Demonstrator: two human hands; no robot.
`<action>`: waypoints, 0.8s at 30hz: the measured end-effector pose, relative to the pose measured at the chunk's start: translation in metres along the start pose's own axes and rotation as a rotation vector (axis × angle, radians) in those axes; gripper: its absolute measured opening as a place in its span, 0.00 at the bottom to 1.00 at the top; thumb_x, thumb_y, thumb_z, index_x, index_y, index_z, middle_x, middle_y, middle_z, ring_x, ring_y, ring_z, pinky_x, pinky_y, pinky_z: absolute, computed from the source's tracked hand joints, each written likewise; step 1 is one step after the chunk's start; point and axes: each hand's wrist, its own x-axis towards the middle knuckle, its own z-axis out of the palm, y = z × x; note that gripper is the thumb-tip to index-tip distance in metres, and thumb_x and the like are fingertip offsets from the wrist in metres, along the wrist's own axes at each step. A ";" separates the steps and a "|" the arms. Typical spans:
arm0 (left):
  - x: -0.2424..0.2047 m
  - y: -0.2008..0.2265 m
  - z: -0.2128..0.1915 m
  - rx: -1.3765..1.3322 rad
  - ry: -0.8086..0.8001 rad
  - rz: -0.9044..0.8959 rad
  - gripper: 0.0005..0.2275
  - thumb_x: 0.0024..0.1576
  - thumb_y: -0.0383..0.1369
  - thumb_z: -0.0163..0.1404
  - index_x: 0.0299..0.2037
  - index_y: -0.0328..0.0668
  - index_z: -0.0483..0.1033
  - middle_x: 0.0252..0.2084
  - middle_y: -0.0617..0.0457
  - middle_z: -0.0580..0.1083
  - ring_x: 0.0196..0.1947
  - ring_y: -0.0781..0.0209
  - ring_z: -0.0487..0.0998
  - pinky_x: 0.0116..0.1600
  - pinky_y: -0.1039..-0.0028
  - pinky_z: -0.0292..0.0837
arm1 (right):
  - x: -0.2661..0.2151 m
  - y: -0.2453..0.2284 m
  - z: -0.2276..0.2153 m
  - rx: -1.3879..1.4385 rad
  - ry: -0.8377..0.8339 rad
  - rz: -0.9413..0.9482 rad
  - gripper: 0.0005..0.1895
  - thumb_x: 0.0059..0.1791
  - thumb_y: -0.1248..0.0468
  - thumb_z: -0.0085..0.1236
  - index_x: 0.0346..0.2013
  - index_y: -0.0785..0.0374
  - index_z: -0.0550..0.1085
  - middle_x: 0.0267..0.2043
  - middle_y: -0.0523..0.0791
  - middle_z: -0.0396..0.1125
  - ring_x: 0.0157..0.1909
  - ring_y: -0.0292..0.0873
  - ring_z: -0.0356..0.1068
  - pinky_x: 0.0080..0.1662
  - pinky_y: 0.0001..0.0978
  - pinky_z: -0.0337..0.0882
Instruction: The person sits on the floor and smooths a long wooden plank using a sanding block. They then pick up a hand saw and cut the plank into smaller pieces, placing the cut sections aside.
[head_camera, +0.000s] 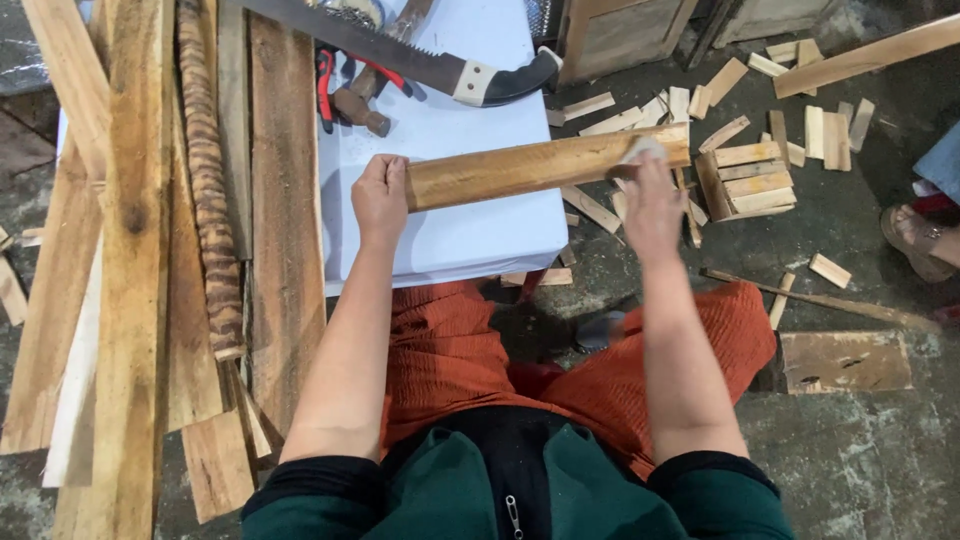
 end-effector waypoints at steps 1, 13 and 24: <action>0.000 0.000 -0.002 0.003 -0.017 -0.011 0.09 0.68 0.38 0.46 0.43 0.47 0.79 0.38 0.46 0.79 0.42 0.48 0.79 0.49 0.58 0.74 | -0.004 0.026 0.008 -0.200 -0.110 0.130 0.19 0.57 0.63 0.43 0.64 0.57 0.67 0.66 0.45 0.61 0.66 0.52 0.59 0.59 0.66 0.59; 0.009 -0.025 -0.004 -0.187 -0.043 -0.138 0.07 0.58 0.29 0.52 0.42 0.55 0.81 0.43 0.56 0.79 0.42 0.59 0.82 0.48 0.69 0.80 | -0.006 -0.147 0.125 -0.257 -0.012 -0.460 0.16 0.52 0.52 0.60 0.53 0.45 0.77 0.52 0.39 0.66 0.55 0.45 0.65 0.54 0.42 0.66; 0.013 -0.032 0.002 -0.190 0.030 -0.193 0.07 0.54 0.29 0.55 0.38 0.53 0.84 0.40 0.57 0.79 0.37 0.63 0.82 0.41 0.71 0.81 | -0.009 0.013 0.006 0.437 0.024 0.240 0.10 0.56 0.65 0.56 0.51 0.57 0.80 0.54 0.47 0.69 0.52 0.51 0.71 0.46 0.37 0.73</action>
